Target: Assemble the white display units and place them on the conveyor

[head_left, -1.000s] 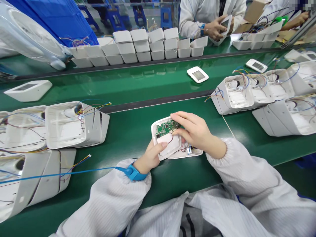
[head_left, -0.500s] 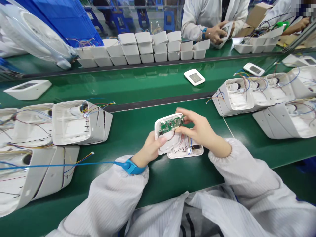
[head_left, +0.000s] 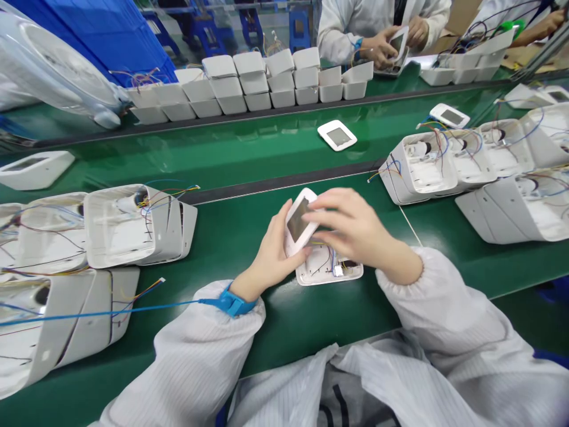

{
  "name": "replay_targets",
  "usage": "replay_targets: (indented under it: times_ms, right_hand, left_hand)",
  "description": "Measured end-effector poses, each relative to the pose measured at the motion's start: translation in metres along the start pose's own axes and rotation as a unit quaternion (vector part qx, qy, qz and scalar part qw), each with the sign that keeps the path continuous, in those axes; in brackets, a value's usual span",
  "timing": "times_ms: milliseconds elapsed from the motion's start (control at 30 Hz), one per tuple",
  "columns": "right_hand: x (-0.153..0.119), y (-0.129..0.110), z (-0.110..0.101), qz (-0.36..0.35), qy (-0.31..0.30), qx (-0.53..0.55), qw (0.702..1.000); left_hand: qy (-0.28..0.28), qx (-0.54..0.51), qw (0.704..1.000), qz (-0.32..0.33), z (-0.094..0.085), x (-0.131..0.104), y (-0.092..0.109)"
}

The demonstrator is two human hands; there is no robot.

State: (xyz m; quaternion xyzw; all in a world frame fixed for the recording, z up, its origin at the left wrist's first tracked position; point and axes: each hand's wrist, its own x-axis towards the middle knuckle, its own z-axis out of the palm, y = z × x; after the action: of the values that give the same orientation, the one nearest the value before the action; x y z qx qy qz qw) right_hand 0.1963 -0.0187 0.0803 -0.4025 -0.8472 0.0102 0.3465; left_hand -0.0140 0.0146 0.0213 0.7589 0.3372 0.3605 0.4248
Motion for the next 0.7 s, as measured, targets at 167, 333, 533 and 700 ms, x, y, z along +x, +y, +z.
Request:
replay_targets:
  times_ms: [167, 333, 533, 700]
  right_hand:
    - [-0.001, -0.003, -0.006, 0.117, -0.198, -0.054, 0.972]
    - [0.001, -0.023, 0.017, 0.118, -0.299, -0.156, 0.934]
    - [-0.007, -0.011, 0.025, 0.166, -0.209, -0.105, 0.958]
    - [-0.01, -0.005, 0.028, 0.195, -0.153, -0.044, 0.968]
  left_hand:
    - [0.029, -0.157, 0.985, 0.073, 0.019, -0.007, 0.001]
    - [-0.034, -0.257, 0.963, 0.07, 0.025, -0.013, 0.0]
    - [-0.009, -0.323, 0.946, 0.016, 0.025, -0.02, -0.007]
    - [0.015, -0.32, 0.947, 0.007, 0.028, -0.022, -0.01]
